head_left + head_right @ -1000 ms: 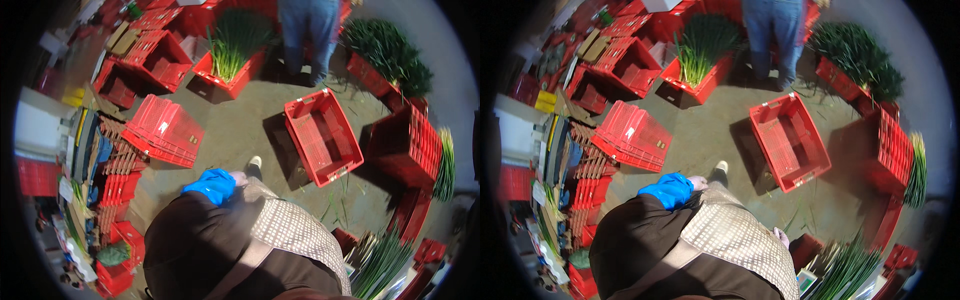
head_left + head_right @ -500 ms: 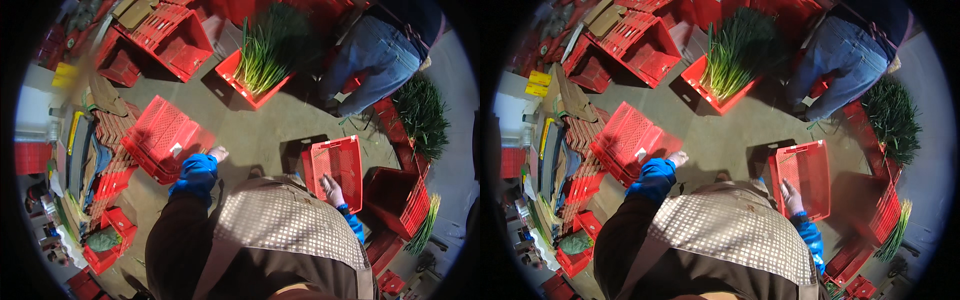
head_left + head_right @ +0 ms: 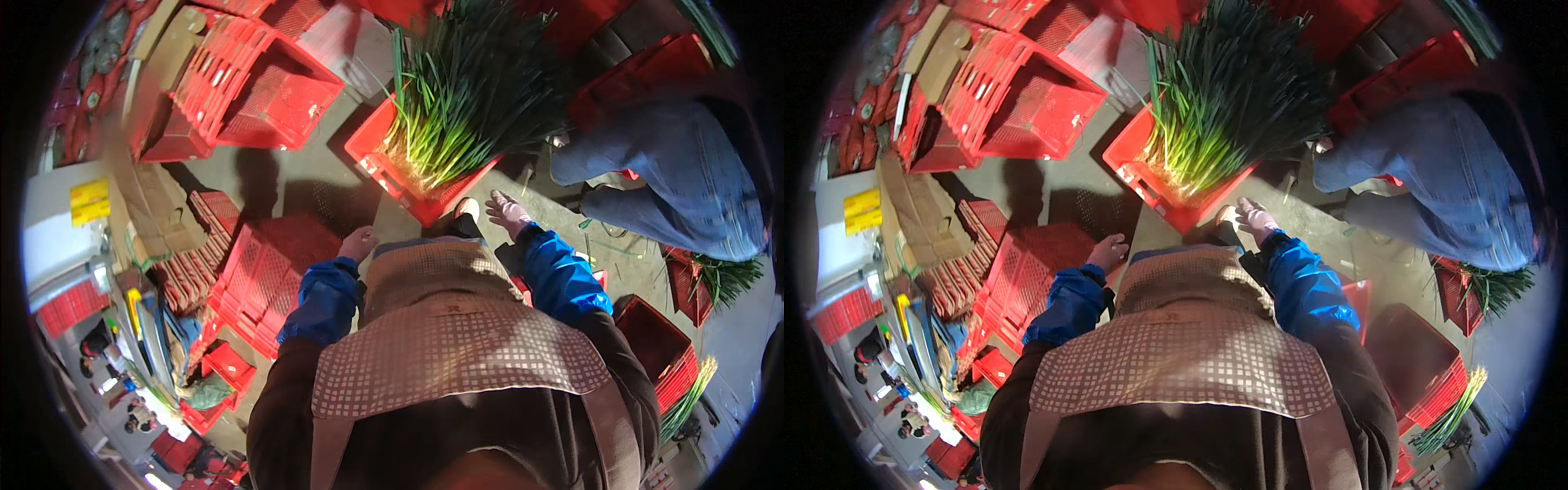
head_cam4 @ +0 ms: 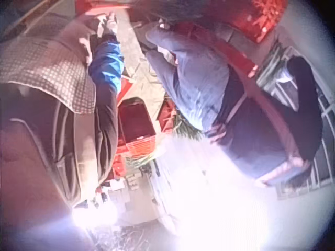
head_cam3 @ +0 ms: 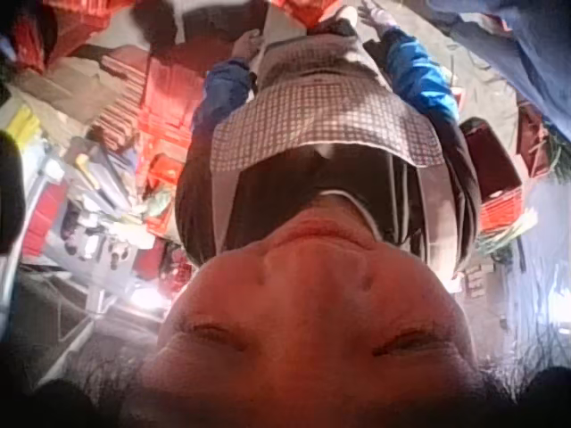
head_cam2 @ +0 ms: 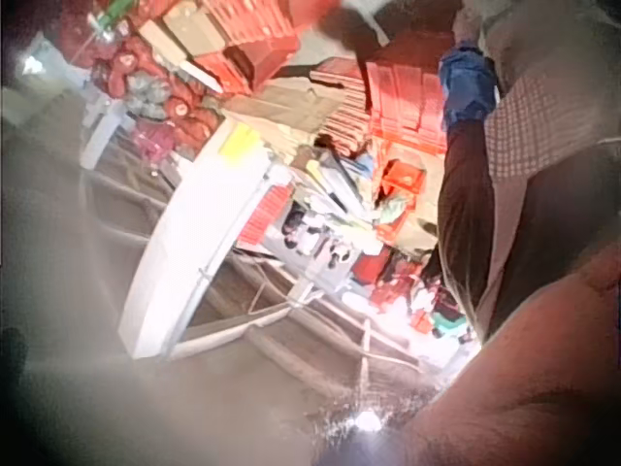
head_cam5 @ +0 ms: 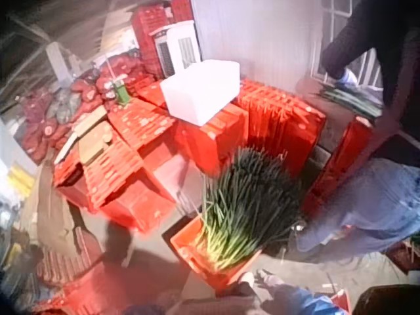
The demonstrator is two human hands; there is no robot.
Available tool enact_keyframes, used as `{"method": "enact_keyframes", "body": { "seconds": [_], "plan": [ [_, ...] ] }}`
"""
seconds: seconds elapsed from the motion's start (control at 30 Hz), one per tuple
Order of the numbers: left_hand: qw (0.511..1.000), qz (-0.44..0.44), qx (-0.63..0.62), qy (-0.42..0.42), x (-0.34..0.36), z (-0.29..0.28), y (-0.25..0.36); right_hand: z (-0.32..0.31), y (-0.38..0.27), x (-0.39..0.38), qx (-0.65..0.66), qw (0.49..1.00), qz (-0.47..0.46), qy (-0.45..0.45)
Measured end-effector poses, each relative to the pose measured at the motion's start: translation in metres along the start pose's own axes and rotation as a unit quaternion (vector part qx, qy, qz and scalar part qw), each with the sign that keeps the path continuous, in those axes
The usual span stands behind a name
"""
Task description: The person gathers bunches of green onions, places them on a digital scale, wraps them in plastic, and puts them into red crates. The process is repeated multiple times.
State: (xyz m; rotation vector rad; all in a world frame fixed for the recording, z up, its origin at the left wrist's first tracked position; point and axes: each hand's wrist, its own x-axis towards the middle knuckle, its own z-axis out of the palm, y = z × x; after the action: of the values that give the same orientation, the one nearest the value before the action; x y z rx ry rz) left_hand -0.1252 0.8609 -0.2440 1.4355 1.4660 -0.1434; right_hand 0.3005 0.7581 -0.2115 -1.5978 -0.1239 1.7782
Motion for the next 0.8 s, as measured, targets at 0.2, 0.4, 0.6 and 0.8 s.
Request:
{"method": "enact_keyframes", "body": {
  "seconds": [0.2,0.4,0.6,0.8],
  "plan": [
    [0.995,0.057,0.026,-0.079,0.193,-0.007,0.059,0.006,0.006,0.150,0.033,0.998,-0.048,0.003],
    [0.977,-0.024,0.161,-0.136,0.400,0.042,0.060,0.033,0.066,0.287,0.112,0.982,0.066,0.138],
    [0.986,0.111,0.039,-0.122,0.490,0.078,0.011,0.060,0.125,0.373,0.241,0.911,0.098,0.320],
    [0.971,0.104,0.003,-0.215,0.490,0.084,0.023,0.061,0.141,0.368,0.226,0.940,0.034,0.254]
  ]
}}
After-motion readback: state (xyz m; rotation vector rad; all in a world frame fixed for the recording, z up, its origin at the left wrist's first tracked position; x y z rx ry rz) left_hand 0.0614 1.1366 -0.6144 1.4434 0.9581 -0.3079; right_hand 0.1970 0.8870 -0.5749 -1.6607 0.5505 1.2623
